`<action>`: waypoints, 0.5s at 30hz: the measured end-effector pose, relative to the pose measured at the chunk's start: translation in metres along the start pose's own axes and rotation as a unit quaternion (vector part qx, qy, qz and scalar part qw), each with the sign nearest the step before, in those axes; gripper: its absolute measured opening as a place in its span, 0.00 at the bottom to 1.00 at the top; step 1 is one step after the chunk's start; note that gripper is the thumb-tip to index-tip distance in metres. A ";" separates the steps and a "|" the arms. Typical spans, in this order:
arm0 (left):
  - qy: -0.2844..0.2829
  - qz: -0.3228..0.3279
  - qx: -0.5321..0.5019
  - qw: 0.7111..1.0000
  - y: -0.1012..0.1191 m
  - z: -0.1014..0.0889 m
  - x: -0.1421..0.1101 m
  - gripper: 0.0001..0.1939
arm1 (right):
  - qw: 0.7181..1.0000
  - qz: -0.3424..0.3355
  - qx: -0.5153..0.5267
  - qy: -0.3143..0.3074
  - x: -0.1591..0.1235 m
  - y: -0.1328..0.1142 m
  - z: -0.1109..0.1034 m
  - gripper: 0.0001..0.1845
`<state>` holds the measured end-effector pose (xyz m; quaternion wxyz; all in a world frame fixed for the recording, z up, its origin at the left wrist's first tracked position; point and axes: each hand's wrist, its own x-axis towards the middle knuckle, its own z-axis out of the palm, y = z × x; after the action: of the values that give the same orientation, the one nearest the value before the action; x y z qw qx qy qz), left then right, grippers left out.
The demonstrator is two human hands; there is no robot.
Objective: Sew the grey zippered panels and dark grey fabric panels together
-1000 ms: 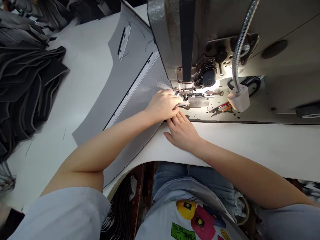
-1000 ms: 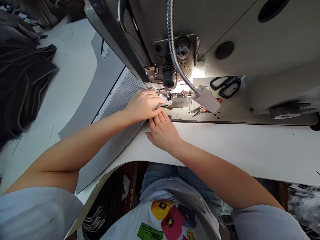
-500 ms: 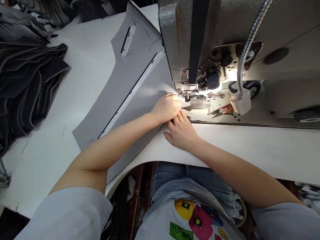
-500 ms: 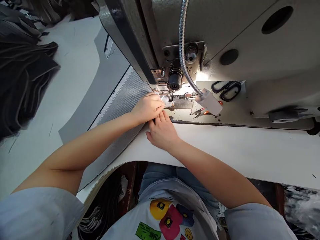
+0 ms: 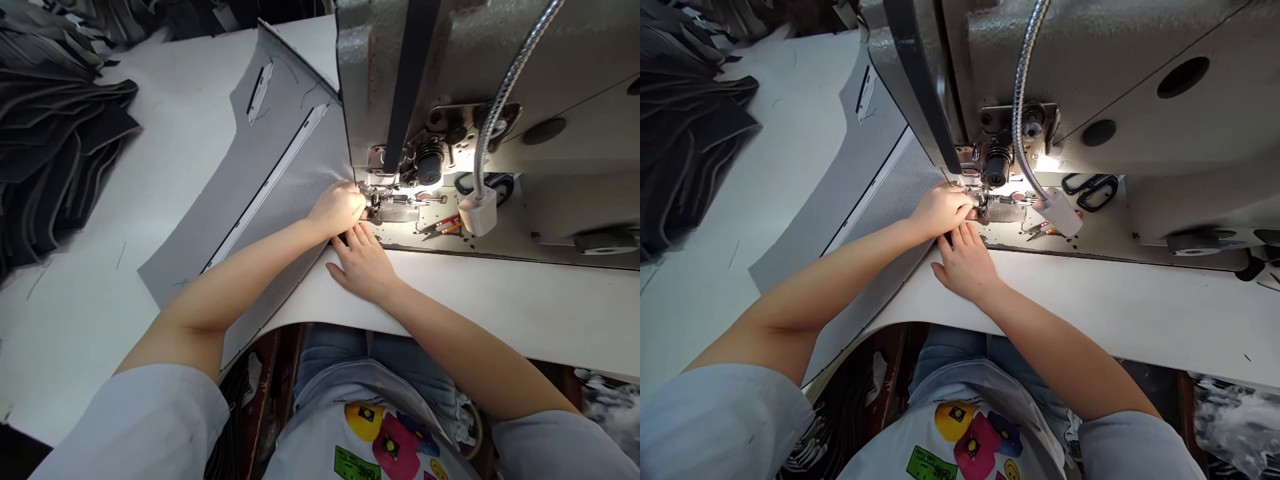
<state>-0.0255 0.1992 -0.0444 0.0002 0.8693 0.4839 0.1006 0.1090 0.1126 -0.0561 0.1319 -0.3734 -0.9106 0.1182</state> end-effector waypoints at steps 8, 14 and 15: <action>0.036 -0.010 -0.023 0.999 0.000 0.007 -0.008 0.16 | 0.998 -0.036 0.018 0.055 -0.002 0.006 -0.001 0.18; 0.064 -0.073 -0.026 0.995 -0.002 0.022 -0.012 0.12 | 0.984 -0.125 0.058 0.109 -0.015 0.006 0.003 0.20; 0.072 -0.088 -0.027 0.993 -0.002 0.022 -0.012 0.12 | 0.984 -0.137 0.058 0.103 -0.016 0.006 0.004 0.19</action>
<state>-0.0294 0.1918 -0.0678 -0.0027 0.8133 0.5547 0.1757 0.1225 0.1048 -0.0645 0.2611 -0.2476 -0.9262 0.1122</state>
